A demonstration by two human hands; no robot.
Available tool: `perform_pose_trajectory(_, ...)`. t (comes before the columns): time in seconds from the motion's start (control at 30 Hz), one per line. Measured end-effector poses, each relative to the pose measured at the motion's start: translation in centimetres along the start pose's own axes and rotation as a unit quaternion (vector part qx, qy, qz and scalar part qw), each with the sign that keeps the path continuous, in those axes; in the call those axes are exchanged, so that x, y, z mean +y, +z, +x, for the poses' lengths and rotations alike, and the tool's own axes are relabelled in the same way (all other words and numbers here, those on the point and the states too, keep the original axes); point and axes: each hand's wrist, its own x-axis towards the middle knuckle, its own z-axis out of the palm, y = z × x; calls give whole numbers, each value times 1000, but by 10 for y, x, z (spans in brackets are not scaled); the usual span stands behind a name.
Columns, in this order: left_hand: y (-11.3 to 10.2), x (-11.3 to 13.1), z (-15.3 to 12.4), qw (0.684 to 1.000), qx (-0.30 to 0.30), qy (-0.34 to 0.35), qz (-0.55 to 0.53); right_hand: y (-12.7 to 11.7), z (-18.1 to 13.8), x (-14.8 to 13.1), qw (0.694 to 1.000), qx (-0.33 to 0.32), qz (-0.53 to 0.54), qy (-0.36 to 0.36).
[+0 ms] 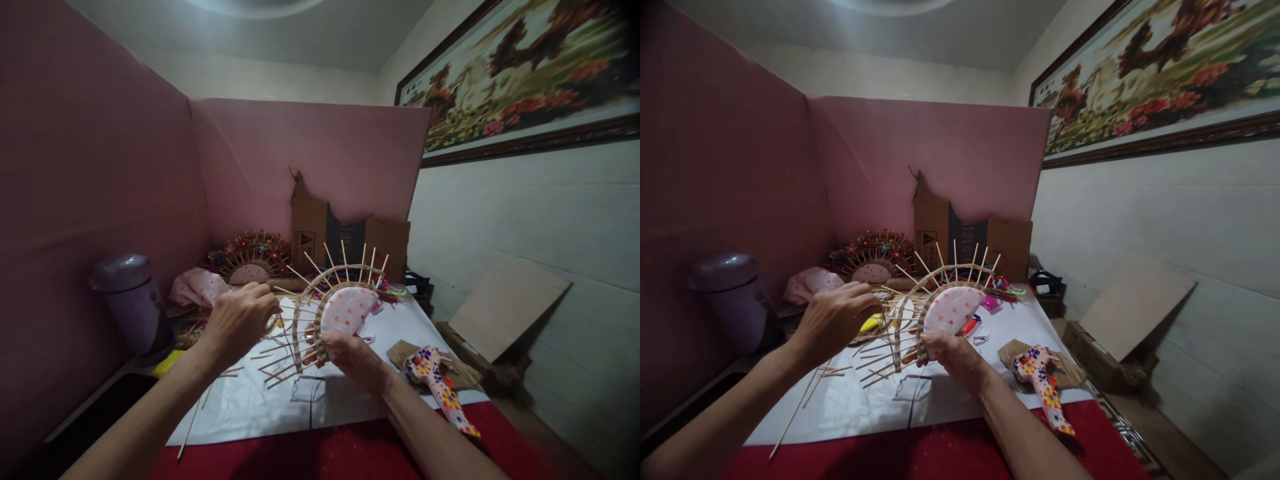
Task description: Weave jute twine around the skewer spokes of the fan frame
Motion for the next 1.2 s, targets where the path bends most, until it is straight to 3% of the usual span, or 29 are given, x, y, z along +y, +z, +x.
perform_pose_trajectory(0.13, 0, -14, 7, 999, 30, -2, -43, -2, -1, 1, 1000, -26, 16, 4)
perform_pose_trajectory(0.27, 6, -23, 5, 974, 104, -63, -190, -2, -2, -2, 996, -29, 88, -8)
perform_pose_trajectory(0.37, 15, -19, -1, 915, 162, -149, -338, -2, -3, -2, 987, -27, 157, -13)
perform_pose_trajectory(0.43, 22, -11, -4, 845, 183, -224, -450, -1, -3, -2, 983, -34, 182, -15)
perform_pose_trajectory(0.47, 27, -6, -5, 794, 171, -259, -522, -1, -4, -1, 982, -39, 184, -16)
perform_pose_trajectory(0.5, 32, 0, -5, 775, 162, -272, -547, -1, -4, -1, 983, -45, 180, -16)
perform_pose_trajectory(0.7, 60, 27, 6, 716, 86, -281, -633, 1, -6, 1, 987, -97, 127, 2)
perform_pose_trajectory(0.83, 66, 31, 10, 699, 65, -279, -655, 2, -6, 0, 987, -95, 130, 3)
perform_pose_trajectory(1.03, 70, 17, 6, 675, -7, -260, -691, -2, -5, -1, 984, -59, 166, 11)
perform_pose_trajectory(1.2, 79, 9, -1, 682, -48, -253, -685, -3, -5, -3, 979, -43, 201, -14)
